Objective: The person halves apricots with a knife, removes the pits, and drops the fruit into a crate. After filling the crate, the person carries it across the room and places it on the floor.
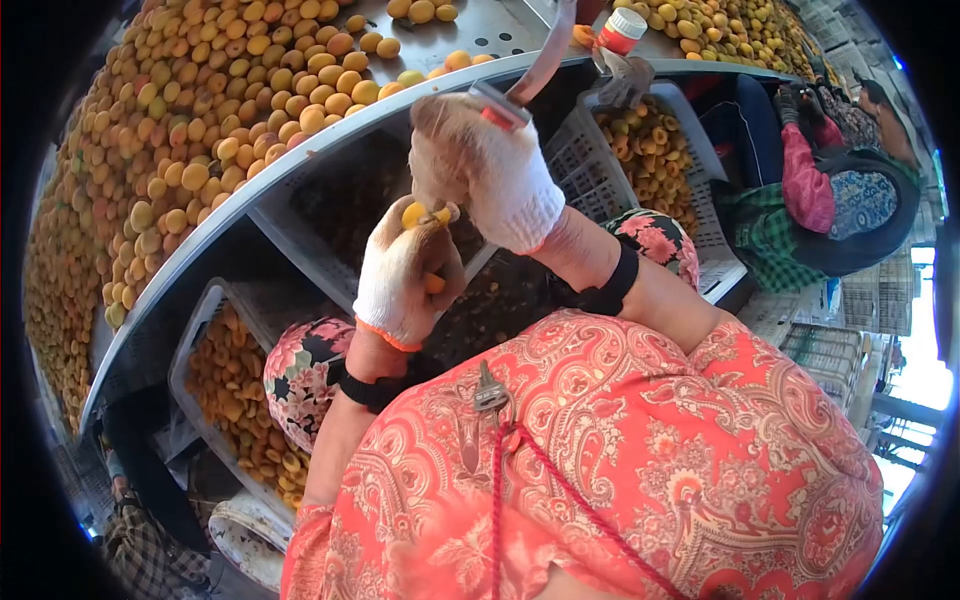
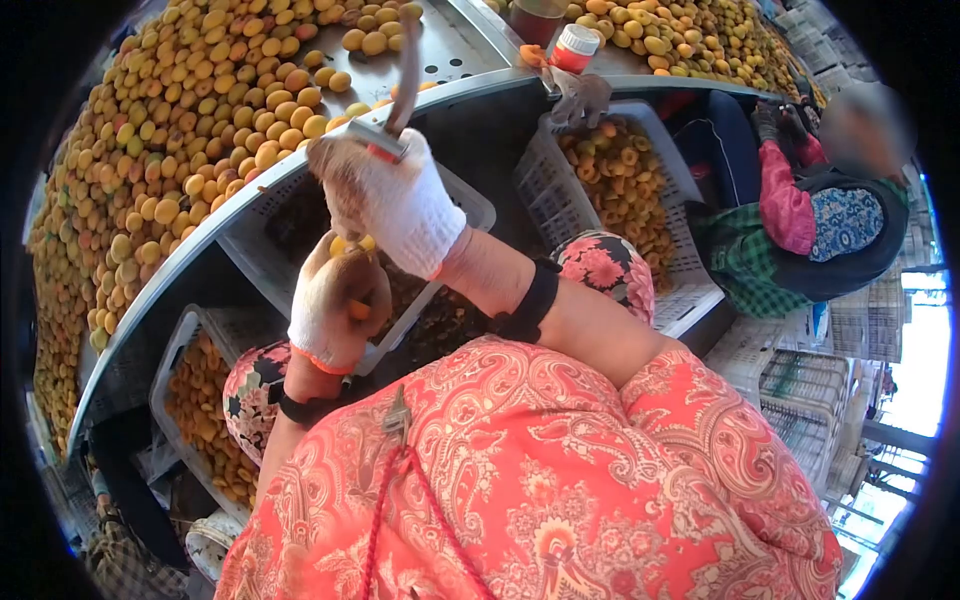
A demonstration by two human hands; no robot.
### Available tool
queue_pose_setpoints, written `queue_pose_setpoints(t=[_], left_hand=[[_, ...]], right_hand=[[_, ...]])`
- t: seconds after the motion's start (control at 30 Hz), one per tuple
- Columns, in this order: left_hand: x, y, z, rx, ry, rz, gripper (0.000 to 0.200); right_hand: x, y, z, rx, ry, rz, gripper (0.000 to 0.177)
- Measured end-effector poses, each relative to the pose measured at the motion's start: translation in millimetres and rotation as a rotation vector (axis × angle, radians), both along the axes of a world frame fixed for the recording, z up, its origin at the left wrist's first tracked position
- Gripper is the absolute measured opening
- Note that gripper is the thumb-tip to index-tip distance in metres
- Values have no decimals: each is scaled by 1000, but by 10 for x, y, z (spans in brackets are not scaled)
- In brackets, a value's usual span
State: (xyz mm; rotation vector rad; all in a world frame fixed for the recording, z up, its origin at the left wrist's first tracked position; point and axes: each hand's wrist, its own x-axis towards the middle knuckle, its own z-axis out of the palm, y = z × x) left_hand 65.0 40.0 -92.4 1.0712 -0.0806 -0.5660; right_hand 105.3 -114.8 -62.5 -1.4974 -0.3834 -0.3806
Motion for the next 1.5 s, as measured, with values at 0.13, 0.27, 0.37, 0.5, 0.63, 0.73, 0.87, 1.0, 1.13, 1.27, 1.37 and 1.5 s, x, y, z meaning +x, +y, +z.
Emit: queue_pose_setpoints(t=[0.13,0.27,0.37,0.5,0.63,0.73,0.87,1.0,1.13,1.27,1.37,1.5], left_hand=[[38,2,150,-117,144,-23,21],[-22,-83,278,-117,174,52,30],[5,-75,240,-229,227,68,26],[-14,-80,286,-153,171,53,24],[-22,-104,281,-158,149,54,20],[9,-83,151,-55,39,52,21],[-21,-104,160,-170,209,96,25],[-39,-108,241,-27,52,40,18],[-58,-122,266,-68,134,37,19],[-10,-92,162,-142,199,-3,30],[-4,-122,58,-65,117,26,30],[-35,-111,140,-109,162,-21,29]], right_hand=[[63,-110,-6,1022,500,603,17],[6,-143,36,826,347,427,21],[-45,-124,131,686,298,472,22],[-79,-14,139,720,350,261,19],[-159,-54,111,497,306,239,30],[-188,-28,121,235,246,160,30],[-158,-9,9,213,201,151,29],[-84,43,112,808,498,285,17],[-33,44,184,679,561,238,27],[-132,125,191,352,303,144,37],[-116,95,193,322,299,145,42],[-39,-1,179,718,685,262,47]])
